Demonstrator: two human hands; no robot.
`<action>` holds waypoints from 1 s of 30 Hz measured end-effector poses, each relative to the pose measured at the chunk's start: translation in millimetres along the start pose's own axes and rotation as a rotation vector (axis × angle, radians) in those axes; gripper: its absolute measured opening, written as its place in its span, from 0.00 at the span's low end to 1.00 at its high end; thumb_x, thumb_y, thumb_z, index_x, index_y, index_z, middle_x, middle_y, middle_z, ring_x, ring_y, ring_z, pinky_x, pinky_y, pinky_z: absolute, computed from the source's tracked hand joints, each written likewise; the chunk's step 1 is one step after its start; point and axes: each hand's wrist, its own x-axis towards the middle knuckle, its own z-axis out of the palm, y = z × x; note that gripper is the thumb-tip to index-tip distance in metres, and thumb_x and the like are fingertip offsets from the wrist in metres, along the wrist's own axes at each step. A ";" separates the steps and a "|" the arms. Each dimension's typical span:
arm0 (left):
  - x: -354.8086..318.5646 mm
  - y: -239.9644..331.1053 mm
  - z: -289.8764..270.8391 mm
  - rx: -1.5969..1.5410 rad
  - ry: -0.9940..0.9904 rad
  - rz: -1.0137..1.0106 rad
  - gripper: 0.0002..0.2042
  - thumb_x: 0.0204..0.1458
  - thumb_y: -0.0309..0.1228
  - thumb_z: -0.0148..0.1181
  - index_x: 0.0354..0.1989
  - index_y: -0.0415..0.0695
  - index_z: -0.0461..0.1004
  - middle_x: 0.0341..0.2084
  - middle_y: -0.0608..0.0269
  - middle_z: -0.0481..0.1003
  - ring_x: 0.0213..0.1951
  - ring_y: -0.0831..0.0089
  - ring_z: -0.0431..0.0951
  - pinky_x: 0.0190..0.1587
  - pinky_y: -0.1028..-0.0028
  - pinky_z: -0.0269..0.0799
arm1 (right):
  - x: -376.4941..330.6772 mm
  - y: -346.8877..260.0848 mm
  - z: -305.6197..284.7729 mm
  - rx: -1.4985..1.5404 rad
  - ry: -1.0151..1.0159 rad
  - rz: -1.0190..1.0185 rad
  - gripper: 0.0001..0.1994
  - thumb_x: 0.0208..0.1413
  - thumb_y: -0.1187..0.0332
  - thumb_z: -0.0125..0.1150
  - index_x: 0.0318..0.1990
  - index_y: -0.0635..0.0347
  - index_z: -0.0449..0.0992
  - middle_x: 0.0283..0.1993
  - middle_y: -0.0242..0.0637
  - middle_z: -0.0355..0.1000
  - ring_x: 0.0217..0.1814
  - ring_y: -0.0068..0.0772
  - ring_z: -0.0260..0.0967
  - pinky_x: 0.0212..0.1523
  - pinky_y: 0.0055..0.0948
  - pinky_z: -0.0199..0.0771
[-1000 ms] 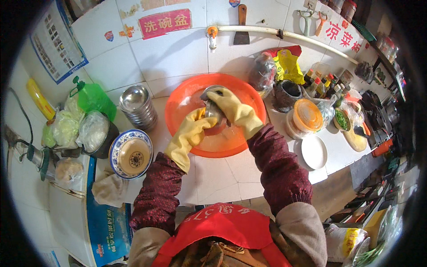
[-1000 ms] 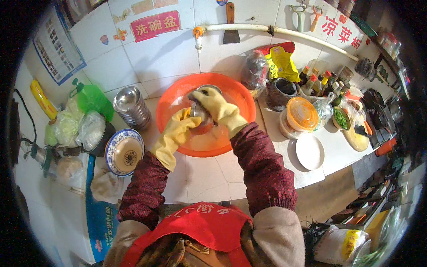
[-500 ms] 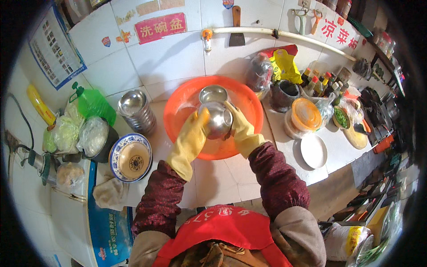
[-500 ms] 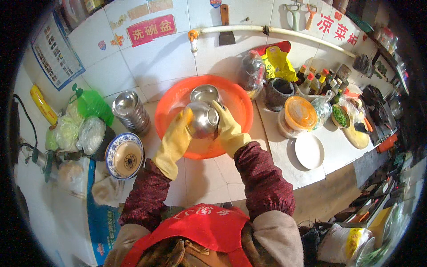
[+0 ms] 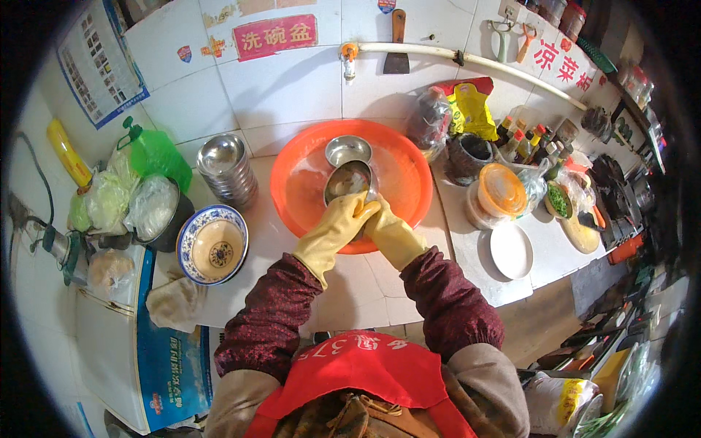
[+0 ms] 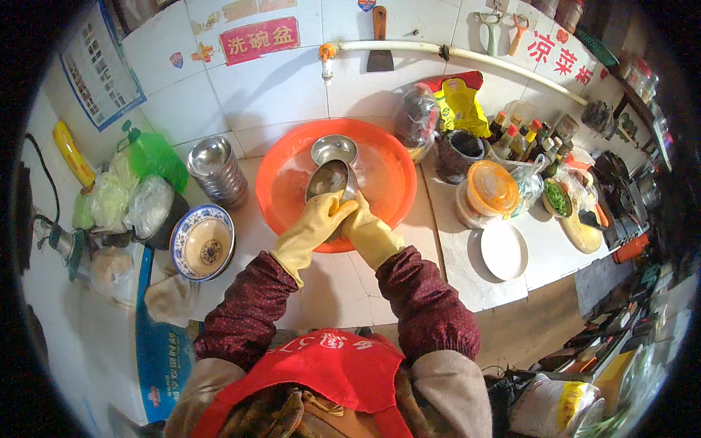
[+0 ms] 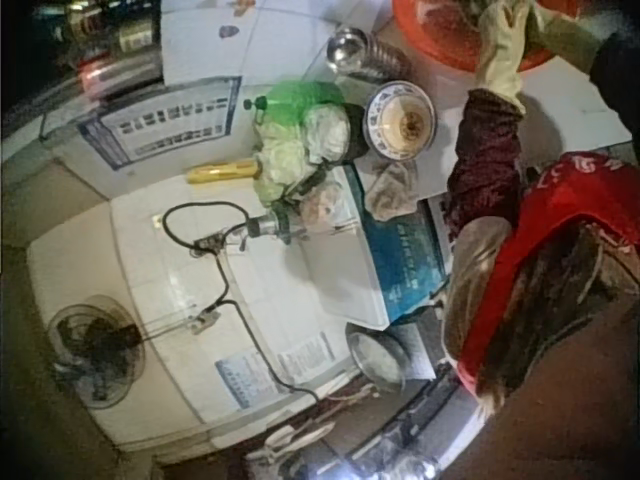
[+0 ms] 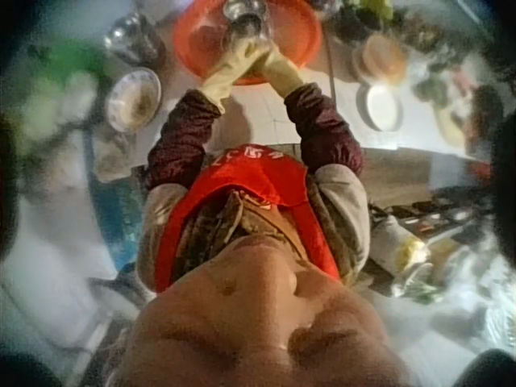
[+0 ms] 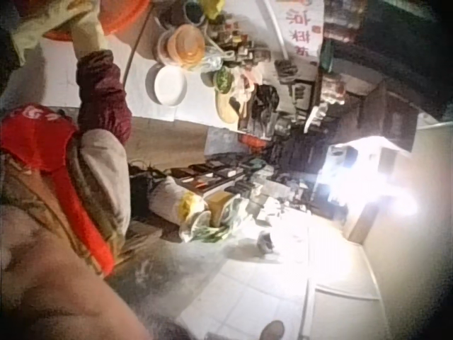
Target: The person wipes a dining table with a cloth, then washes a bowl, plate, and chopsticks in a basin of soapy water. They rinse the items and place them on a shelf. The person also wipes the floor near the sink area.
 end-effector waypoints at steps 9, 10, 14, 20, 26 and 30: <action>-20.8 5.7 -29.7 0.564 -0.406 0.122 0.10 0.63 0.29 0.64 0.50 0.44 0.83 0.40 0.49 0.85 0.47 0.43 0.86 0.46 0.52 0.79 | -22.9 -81.1 30.4 -0.477 0.301 0.356 0.19 0.80 0.57 0.52 0.65 0.59 0.78 0.48 0.40 0.83 0.44 0.33 0.81 0.45 0.39 0.80; -21.3 8.4 -33.5 0.582 -0.390 0.163 0.10 0.63 0.29 0.64 0.50 0.44 0.83 0.40 0.49 0.85 0.47 0.43 0.86 0.46 0.52 0.79 | -21.7 -78.7 34.7 -0.480 0.288 0.299 0.18 0.78 0.57 0.55 0.63 0.59 0.79 0.43 0.39 0.82 0.38 0.34 0.80 0.37 0.41 0.79; -22.3 7.3 -43.2 0.640 -0.309 0.298 0.11 0.62 0.29 0.64 0.51 0.45 0.83 0.42 0.49 0.84 0.48 0.45 0.86 0.47 0.52 0.80 | -28.8 -64.7 32.5 -0.844 0.131 0.072 0.16 0.74 0.59 0.61 0.57 0.62 0.81 0.35 0.39 0.80 0.34 0.37 0.81 0.33 0.44 0.79; -29.1 -36.1 -36.7 0.685 -0.159 0.445 0.12 0.61 0.29 0.65 0.52 0.46 0.83 0.45 0.48 0.84 0.48 0.48 0.86 0.48 0.53 0.81 | -43.2 -75.4 2.3 -1.592 -0.381 -0.124 0.19 0.57 0.79 0.63 0.57 0.57 0.82 0.54 0.54 0.77 0.59 0.58 0.79 0.56 0.43 0.81; 19.8 -69.7 -11.6 -0.141 -0.400 -0.206 0.13 0.63 0.23 0.69 0.55 0.39 0.82 0.48 0.57 0.85 0.50 0.69 0.85 0.51 0.64 0.83 | -35.9 -74.7 23.3 -0.479 0.115 0.049 0.14 0.73 0.67 0.57 0.57 0.64 0.81 0.46 0.41 0.82 0.49 0.37 0.81 0.51 0.35 0.78; 14.0 -63.5 -27.8 -0.753 -0.048 -0.311 0.11 0.64 0.25 0.73 0.53 0.38 0.82 0.44 0.71 0.83 0.46 0.80 0.81 0.54 0.74 0.77 | -50.5 -95.5 37.7 -0.291 0.280 0.018 0.18 0.76 0.57 0.57 0.57 0.65 0.79 0.40 0.35 0.79 0.32 0.24 0.75 0.31 0.29 0.72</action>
